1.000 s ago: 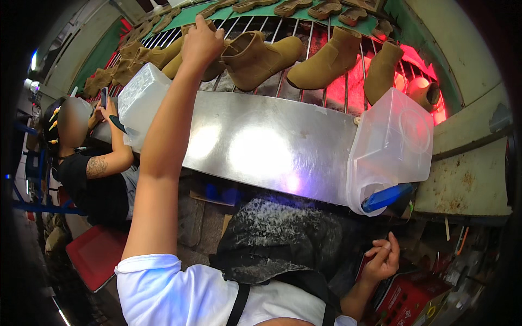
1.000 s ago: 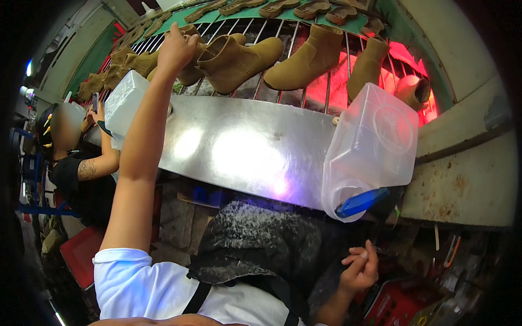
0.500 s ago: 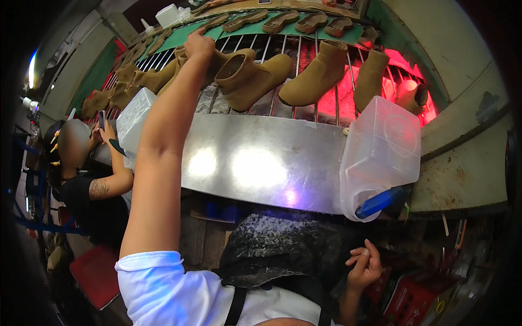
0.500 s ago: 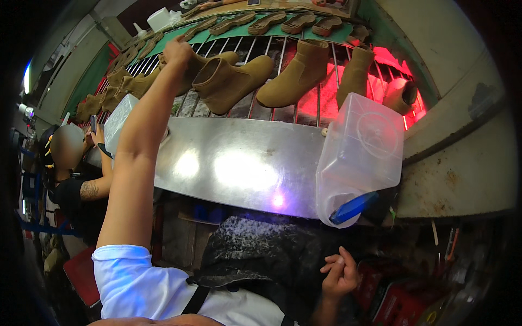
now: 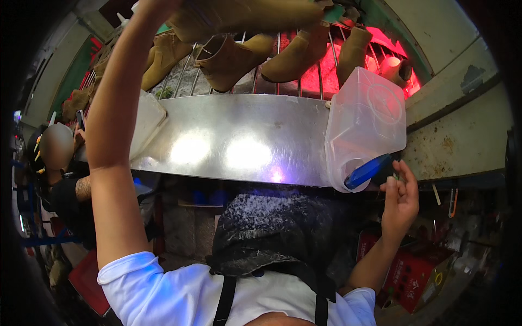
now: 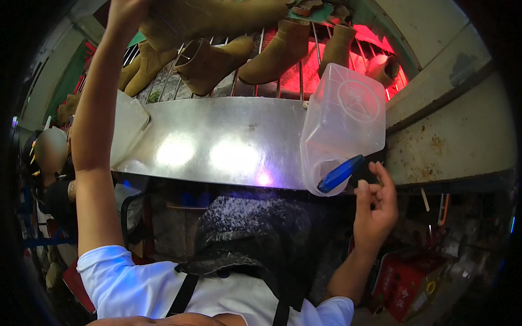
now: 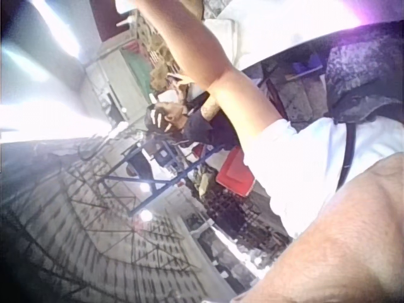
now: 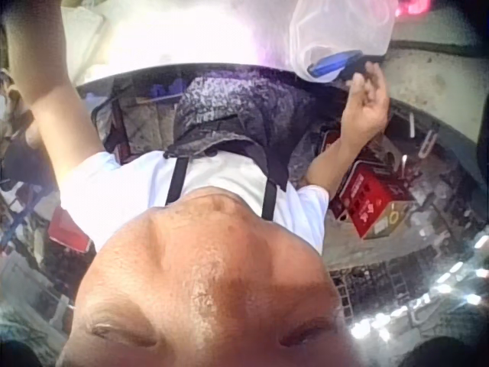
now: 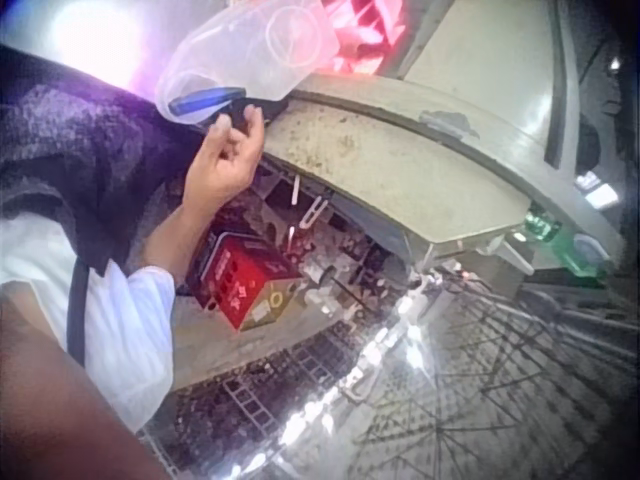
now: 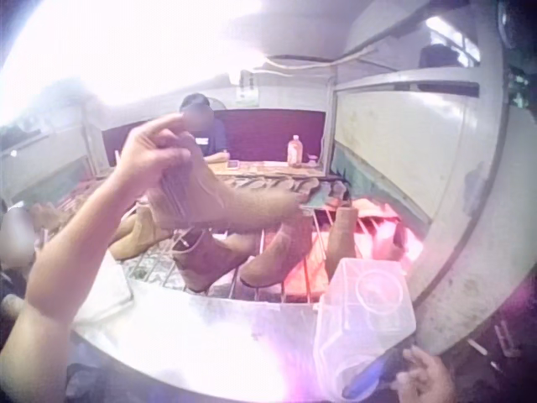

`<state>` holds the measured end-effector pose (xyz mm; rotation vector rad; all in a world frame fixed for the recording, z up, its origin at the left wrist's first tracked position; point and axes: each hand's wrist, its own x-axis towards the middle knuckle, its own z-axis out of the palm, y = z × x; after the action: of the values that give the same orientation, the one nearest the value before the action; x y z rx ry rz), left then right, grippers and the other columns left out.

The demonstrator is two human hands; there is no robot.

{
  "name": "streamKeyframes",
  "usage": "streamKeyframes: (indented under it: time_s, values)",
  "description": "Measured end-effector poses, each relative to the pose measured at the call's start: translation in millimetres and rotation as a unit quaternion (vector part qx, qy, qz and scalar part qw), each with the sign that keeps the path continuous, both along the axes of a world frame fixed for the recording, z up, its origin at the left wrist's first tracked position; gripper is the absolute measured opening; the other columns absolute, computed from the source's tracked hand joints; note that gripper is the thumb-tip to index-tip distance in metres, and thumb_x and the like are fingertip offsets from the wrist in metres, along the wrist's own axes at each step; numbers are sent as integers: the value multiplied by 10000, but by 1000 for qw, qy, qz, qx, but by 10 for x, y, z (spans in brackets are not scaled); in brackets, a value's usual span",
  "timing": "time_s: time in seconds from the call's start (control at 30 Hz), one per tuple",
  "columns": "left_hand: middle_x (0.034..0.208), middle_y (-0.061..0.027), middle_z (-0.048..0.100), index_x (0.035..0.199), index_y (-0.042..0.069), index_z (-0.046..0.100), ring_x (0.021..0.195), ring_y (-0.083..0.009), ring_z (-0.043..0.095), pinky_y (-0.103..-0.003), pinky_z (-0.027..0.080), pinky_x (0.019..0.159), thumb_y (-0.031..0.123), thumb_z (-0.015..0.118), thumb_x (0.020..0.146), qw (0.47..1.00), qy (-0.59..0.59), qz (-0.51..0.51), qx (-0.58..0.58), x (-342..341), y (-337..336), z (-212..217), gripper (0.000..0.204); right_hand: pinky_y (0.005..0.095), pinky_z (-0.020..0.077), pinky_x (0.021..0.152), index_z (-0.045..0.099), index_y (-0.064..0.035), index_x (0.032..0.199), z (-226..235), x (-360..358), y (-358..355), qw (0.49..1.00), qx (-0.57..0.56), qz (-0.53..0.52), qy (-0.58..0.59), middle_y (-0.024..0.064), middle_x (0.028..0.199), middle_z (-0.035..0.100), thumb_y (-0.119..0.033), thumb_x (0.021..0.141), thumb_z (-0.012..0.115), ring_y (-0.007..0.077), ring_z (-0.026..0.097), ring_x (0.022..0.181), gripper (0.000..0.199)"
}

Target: The person applies adhesive to the edges and soles of boots using a brush tool, then places the boots onto a conveyor rack.

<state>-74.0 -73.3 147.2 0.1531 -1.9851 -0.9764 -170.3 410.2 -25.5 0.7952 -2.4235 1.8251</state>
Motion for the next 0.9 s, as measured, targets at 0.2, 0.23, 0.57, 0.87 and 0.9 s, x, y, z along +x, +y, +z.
streamKeyframes:
  time_s: [0.2, 0.23, 0.57, 0.87, 0.9]
  values:
    - [1261, -91, 706, 1301, 62, 659, 1047, -251, 711, -351, 566, 888, -63, 779, 769, 969, -173, -174, 11, 329, 606, -918, 559, 190, 439, 653, 485, 4, 1435, 53, -40, -221, 995, 82, 60, 6, 134, 1317, 626, 37, 883, 696, 65, 577, 812, 592]
    - [1320, -79, 675, 1378, 107, 608, 1120, -247, 686, -358, 564, 940, -38, 756, 800, 955, -88, -170, -228, 413, 609, -1114, 614, 190, 438, 659, 478, -2, 1442, 18, -13, -291, 995, 52, 88, -15, 127, 1312, 624, 49, 880, 691, 65, 574, 831, 603]
    - [1315, -80, 605, 1391, 187, 605, 1147, -350, 554, -456, 507, 964, -10, 740, 677, 877, -175, -97, -436, 723, 1447, -1040, 753, 212, 433, 658, 583, -59, 1243, 94, -137, -32, 971, 148, 167, -80, 14, 1121, 686, 65, 792, 699, 59, 570, 790, 482]
    - [1375, -140, 535, 1458, 273, 388, 1289, -358, 518, -549, 351, 1148, 222, 530, 920, 654, -253, -279, -656, 399, 1863, -1808, 559, 237, 531, 593, 555, -20, 967, 38, -132, -108, 992, 71, 11, -102, 58, 824, 684, -144, 877, 798, 88, 645, 652, 287]
    - [1309, -127, 558, 1462, 229, 397, 1234, -349, 544, -521, 404, 1094, 203, 573, 894, 668, -259, -298, -631, 306, 1845, -1798, 595, 240, 536, 571, 548, -17, 948, 47, -121, -90, 988, 82, -20, -133, 59, 783, 680, -166, 894, 790, 91, 651, 627, 289]
